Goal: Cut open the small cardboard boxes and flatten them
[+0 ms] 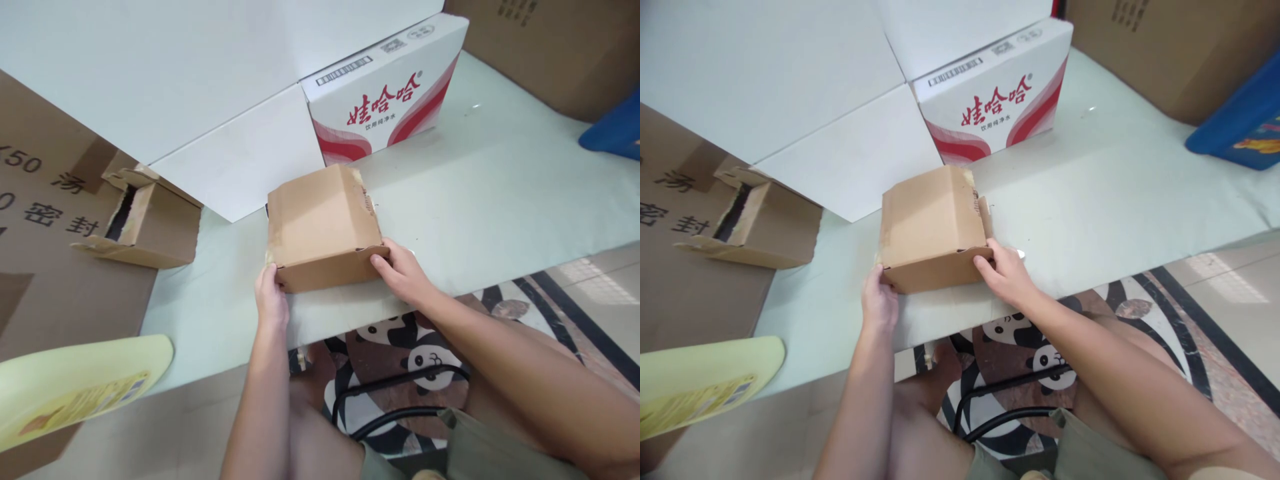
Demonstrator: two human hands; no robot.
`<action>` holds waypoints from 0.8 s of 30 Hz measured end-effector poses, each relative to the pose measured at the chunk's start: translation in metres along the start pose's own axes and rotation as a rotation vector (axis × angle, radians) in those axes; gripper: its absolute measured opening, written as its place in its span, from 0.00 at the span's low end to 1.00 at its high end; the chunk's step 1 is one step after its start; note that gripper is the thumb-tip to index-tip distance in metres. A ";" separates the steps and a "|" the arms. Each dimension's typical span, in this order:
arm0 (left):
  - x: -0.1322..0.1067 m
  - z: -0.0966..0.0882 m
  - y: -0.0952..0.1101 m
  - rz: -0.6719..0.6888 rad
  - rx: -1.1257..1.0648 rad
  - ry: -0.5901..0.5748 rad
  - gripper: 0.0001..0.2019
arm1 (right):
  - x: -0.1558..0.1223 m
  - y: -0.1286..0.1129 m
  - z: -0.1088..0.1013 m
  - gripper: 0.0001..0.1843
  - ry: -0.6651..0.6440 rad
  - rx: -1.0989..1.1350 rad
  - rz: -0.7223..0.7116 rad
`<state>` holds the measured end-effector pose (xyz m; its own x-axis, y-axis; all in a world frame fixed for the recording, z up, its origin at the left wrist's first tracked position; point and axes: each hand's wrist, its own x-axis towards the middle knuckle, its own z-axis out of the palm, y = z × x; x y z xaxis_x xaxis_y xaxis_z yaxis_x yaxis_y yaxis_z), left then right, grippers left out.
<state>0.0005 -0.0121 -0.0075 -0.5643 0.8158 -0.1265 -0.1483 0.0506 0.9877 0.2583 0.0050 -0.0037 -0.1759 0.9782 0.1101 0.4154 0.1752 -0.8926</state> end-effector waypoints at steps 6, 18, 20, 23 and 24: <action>-0.002 0.005 0.001 0.017 -0.050 -0.013 0.14 | -0.001 0.002 0.000 0.15 0.118 0.097 -0.011; -0.003 0.000 0.008 0.061 -0.182 -0.075 0.12 | 0.009 0.011 -0.002 0.10 0.445 0.552 0.234; 0.001 -0.002 0.009 0.084 -0.201 -0.042 0.12 | 0.013 0.022 -0.005 0.10 0.514 0.673 0.312; 0.004 -0.006 0.008 0.099 -0.190 -0.032 0.14 | 0.019 0.039 -0.010 0.14 0.455 0.704 0.312; 0.005 -0.007 0.008 0.095 -0.174 -0.038 0.15 | 0.020 0.043 -0.012 0.17 0.407 0.658 0.261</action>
<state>-0.0089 -0.0119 -0.0012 -0.5517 0.8336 -0.0266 -0.2355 -0.1251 0.9638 0.2830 0.0334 -0.0346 0.2448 0.9645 -0.0992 -0.2329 -0.0408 -0.9716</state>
